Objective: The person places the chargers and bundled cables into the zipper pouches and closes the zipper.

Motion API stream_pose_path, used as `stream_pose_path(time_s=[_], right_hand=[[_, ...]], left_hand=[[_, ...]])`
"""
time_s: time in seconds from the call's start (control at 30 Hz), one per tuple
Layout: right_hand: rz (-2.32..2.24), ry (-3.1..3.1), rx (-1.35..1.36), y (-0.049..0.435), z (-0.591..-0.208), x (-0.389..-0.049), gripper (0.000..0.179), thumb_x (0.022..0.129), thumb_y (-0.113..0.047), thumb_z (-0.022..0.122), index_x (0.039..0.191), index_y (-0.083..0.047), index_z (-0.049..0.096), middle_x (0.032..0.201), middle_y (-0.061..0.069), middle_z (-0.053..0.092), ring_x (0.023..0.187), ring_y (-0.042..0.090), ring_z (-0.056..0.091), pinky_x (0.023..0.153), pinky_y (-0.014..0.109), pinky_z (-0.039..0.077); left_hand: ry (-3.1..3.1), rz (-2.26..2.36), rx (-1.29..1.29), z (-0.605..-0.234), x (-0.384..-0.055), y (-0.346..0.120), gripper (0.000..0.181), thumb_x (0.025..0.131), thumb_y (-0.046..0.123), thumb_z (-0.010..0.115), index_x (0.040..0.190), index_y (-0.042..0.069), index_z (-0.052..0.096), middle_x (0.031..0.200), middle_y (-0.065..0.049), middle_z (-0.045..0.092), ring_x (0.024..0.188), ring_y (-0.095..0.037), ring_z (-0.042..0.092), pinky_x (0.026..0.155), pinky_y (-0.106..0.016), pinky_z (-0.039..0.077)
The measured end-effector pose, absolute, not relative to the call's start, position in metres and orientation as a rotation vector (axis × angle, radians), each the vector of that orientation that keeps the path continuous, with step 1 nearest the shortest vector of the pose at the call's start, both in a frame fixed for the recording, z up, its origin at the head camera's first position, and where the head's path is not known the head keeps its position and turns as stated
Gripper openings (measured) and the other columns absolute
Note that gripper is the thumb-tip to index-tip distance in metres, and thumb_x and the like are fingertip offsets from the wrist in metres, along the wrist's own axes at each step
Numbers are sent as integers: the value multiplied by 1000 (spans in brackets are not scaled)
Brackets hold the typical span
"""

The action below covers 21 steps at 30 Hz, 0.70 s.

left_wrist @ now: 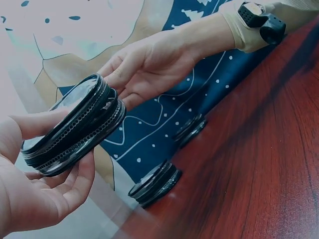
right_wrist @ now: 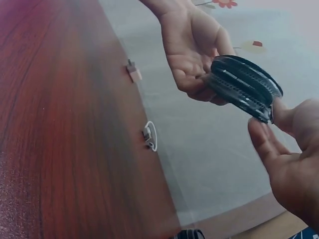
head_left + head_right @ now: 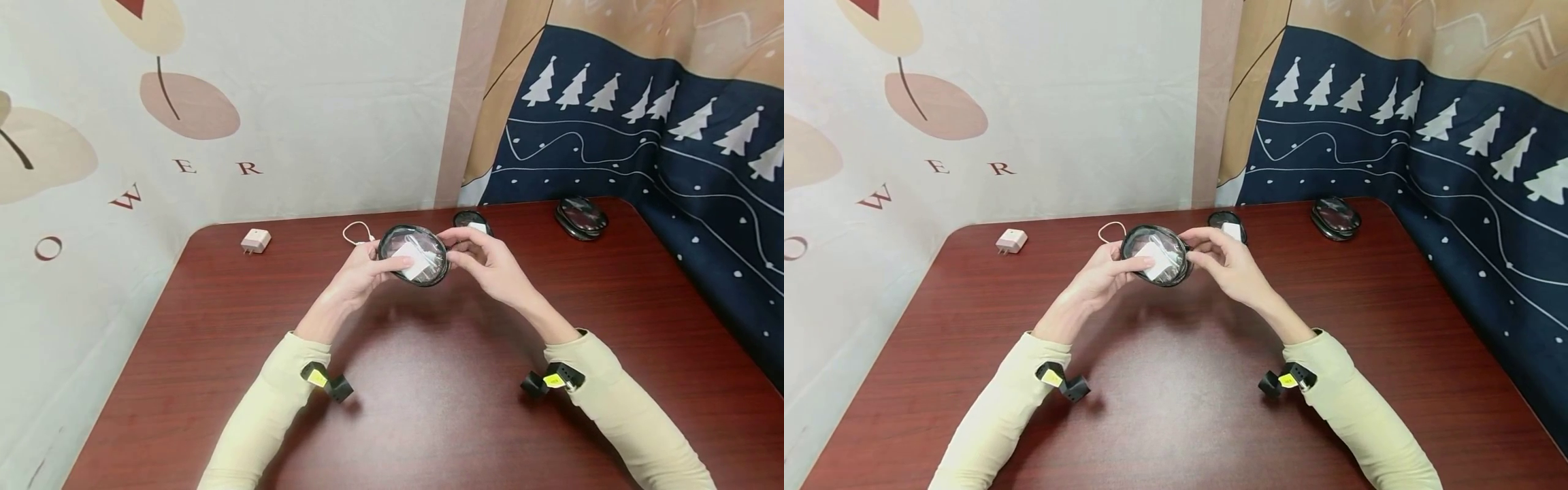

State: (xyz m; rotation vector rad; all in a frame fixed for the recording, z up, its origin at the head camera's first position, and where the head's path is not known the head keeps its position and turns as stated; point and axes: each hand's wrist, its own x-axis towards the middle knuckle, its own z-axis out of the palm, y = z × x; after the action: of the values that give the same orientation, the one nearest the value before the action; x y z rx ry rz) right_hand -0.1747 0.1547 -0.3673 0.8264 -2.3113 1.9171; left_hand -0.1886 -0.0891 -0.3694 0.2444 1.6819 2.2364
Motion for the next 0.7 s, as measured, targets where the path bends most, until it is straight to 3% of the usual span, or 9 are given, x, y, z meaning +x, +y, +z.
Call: stream_pose_path(time_s=[0.33,0.7], right_hand=[[1855,-2107,753,152,-368,-174,15,91,10,68,106,8,71,93,14,70,71,17,68,70,30,59],[1416,-2280,788,152,-368,-173,8,94,5,65,96,-2,67,76,7,62,63,26,59,57,22,51]], left_hand=[[1635,2247,265,-365,-184,-91,33,87,-10,64,120,-9,61,99,-7,72,89,-16,69,77,-31,58],[1613,2243,196,-361,-179,-89,35,86,-10,65,120,-11,59,95,-8,72,83,-16,71,76,-32,59]])
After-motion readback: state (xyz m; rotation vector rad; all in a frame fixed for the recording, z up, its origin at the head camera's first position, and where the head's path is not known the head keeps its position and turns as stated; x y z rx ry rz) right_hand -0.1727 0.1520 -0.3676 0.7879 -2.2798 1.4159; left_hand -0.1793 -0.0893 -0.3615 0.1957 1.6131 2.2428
